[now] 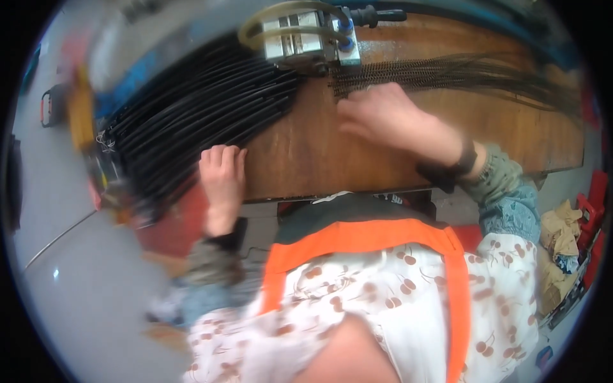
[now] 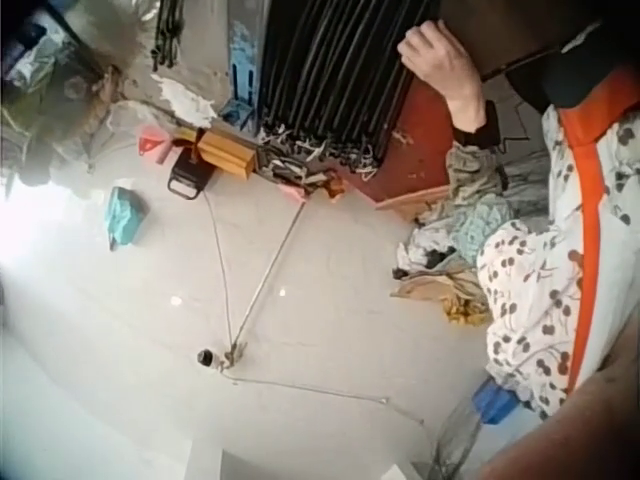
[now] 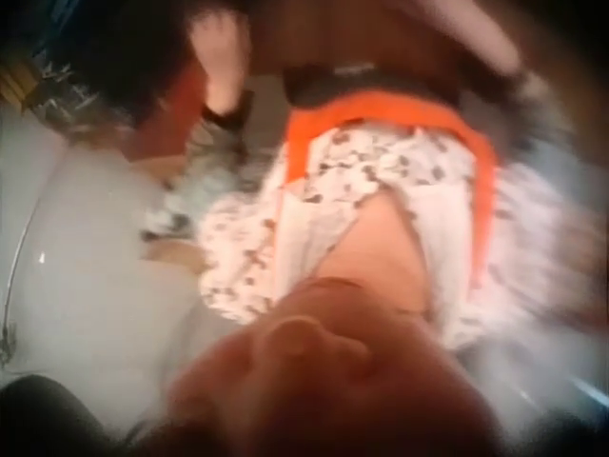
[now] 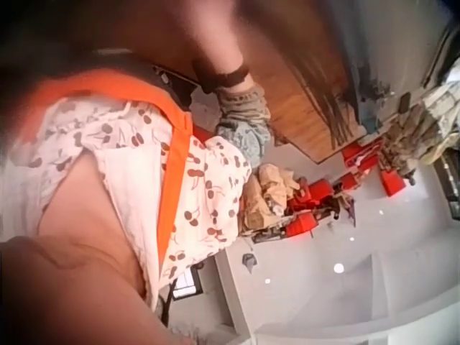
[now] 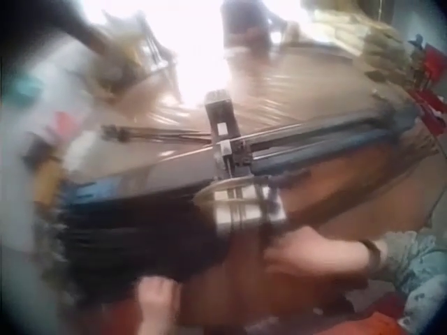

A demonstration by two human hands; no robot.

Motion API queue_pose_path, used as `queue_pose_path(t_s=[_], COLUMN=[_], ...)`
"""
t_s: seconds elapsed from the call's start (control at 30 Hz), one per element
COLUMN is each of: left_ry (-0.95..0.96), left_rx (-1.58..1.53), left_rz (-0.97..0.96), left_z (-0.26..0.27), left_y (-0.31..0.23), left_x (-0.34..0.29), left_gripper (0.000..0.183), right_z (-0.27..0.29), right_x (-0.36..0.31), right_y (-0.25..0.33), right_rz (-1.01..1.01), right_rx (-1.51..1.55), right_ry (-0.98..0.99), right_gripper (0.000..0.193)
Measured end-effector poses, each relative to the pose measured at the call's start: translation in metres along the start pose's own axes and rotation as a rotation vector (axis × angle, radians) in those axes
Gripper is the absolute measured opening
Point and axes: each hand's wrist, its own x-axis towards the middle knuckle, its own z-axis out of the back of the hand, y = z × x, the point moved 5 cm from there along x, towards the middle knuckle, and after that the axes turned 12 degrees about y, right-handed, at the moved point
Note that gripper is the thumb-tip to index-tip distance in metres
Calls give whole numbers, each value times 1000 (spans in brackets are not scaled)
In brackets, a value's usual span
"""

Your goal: Feeding and aligning long black metal rods into a processing machine on a fabrication floor.

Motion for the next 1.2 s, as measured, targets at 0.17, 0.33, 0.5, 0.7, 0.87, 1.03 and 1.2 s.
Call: queue_pose_path(t_s=[0.17,0.33,0.5,0.7,0.87,1.03,1.2], left_ry=[-36,73,74,110,179,-86,-87], left_rx=[-31,-91,-268,-254,-11,137,201], left_rz=[16,-84,-182,-275,-393,-520,-746], left_z=[-16,-8,9,21,55,131,141], left_y=[0,-30,-69,-79,-92,-57,-122], left_x=[6,16,30,33,56,129,192], left_gripper=[24,23,19,21,27,39,43], right_z=[-8,-18,-11,-10,-4,34,84], right_x=[-3,8,0,-18,-21,-85,-82], right_y=[-19,-17,-16,-10,6,-138,-109], right_rz=[-35,115,192,247,419,-210,-9], right_rx=[204,364,447,185,-208,-238,-151], right_ry=[-28,-170,-282,-575,-763,-1023,-1132], right_gripper=[18,21,23,33,45,50,39])
